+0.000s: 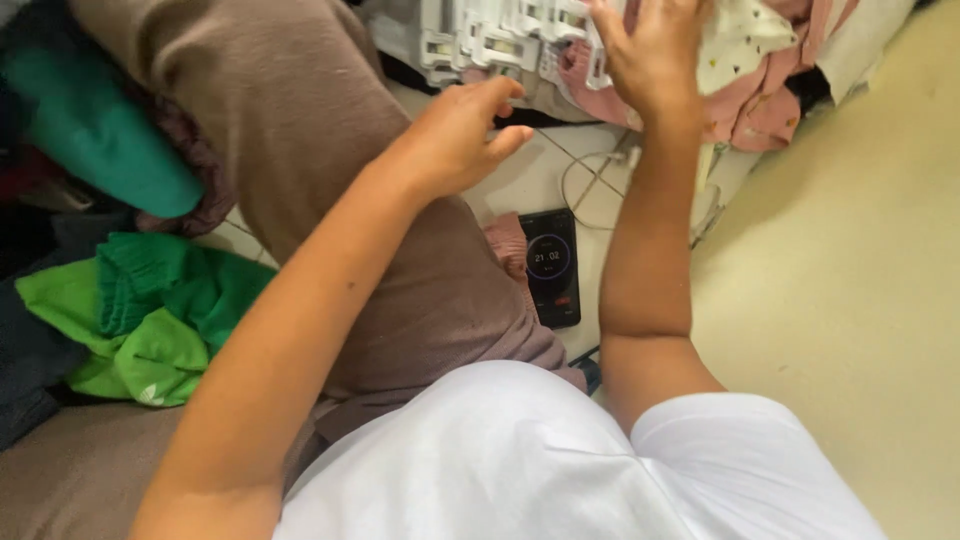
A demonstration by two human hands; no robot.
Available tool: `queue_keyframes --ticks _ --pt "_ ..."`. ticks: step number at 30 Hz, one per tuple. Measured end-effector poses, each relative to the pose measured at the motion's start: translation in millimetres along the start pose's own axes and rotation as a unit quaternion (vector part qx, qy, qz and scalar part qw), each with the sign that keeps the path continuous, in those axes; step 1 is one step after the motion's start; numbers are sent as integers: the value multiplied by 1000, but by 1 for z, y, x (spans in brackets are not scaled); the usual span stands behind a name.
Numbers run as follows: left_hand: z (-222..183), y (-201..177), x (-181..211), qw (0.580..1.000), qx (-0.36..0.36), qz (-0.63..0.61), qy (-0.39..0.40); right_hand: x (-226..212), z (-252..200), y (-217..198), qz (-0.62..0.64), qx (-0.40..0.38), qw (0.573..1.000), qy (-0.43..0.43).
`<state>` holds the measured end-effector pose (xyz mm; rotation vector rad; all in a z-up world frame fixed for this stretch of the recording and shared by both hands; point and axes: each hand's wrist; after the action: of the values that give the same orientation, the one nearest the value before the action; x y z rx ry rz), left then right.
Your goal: The person is sitting on the floor, picking up children's clothing items from a pile and attaching them to plastic hangers.
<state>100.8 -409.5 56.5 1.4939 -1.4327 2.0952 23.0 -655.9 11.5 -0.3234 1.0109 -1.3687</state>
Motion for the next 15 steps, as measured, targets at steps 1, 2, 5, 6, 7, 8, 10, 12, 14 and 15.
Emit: queue_keyframes --ticks 1,2,5,6,7,8,10,12,14,15 --pt "-6 -5 3 1000 11 3 -1 -13 1 -8 5 1 1000 -10" --pt "-11 -11 6 1000 16 16 5 -26 2 -16 -31 -35 999 9" --pt "-41 -31 11 994 91 -7 64 -101 17 -42 -25 -75 997 -15" --pt "-54 -38 12 981 147 -44 122 -132 23 -52 11 -78 996 -49" --pt "-70 -50 16 979 160 -37 122 -140 13 -46 18 -75 995 -61" --pt "-88 -64 21 972 168 -86 143 -150 4 -41 25 -209 977 -45" --pt "-128 -106 28 959 193 -118 168 -185 -9 -18 36 -333 941 -54" --pt "-188 -144 43 949 214 -187 135 -234 -34 3 -82 -526 843 -73" --pt "-255 -189 46 943 235 -219 90 -222 -97 52 -119 -554 814 -129" --pt "-291 -205 49 934 234 -266 43 -210 -124 68 -161 -583 780 -161"
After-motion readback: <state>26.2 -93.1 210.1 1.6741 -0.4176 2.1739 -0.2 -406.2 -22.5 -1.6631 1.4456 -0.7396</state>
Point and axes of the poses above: each hand's wrist, its own z-axis towards the middle knuckle, its own y-axis out of the palm, x = y × z, and after that the axes turned 11 degrees about x, right-handed
